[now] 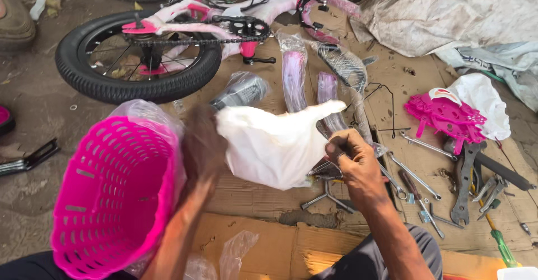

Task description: The person unpacks bicycle parts and assembles a pink basket onto a bicycle frame. They remove plastic wrapping from the basket and a bell, then use a screwdriver to attach the basket bracket to the basket.

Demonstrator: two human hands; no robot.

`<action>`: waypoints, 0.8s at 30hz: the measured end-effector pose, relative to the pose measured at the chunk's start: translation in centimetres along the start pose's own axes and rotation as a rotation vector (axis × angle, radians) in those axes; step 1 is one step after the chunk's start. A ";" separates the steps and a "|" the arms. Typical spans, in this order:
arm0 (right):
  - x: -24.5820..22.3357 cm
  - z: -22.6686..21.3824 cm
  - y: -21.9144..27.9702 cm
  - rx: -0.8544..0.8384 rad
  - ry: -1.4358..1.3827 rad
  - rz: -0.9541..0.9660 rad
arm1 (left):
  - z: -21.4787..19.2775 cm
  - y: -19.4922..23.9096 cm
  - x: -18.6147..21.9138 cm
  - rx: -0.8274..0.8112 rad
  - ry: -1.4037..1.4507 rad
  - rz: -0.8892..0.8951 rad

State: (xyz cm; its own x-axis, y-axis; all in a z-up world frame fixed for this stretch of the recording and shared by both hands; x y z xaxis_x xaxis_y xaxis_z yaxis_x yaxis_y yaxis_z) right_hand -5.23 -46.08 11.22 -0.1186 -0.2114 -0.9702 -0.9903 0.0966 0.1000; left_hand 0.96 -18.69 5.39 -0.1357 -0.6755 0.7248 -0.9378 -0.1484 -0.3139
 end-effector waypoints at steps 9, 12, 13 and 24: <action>0.9 1.4 -2.8 0.154 0.444 -0.069 | 1.1 1.2 2.2 -0.198 0.217 0.281; 1.1 3.1 -5.7 0.120 0.656 -0.122 | 2.4 1.2 0.9 -0.144 0.096 0.361; 1.0 3.4 -6.7 0.044 0.775 -0.154 | 3.2 1.1 0.2 -0.174 0.039 0.285; 11.9 4.0 1.5 0.085 1.154 -0.327 | 6.7 3.1 -7.4 -0.212 -0.246 0.049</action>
State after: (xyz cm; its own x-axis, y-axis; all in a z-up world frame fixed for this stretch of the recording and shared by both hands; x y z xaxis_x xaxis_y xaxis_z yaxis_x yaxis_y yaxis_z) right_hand -7.87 -44.55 -1.08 0.0993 -0.9798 -0.1734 -0.9828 -0.0693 -0.1711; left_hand 1.22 -18.95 -5.03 -0.1248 -0.8364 0.5337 -0.9813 0.0246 -0.1908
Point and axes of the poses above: each hand's wrist, its own y-axis away from the middle knuckle, its own z-axis out of the palm, x = y × z, the point moved 1 cm from there along -y, towards the middle knuckle, and after that the axes turned 7 degrees about z, right-handed, at the moved point
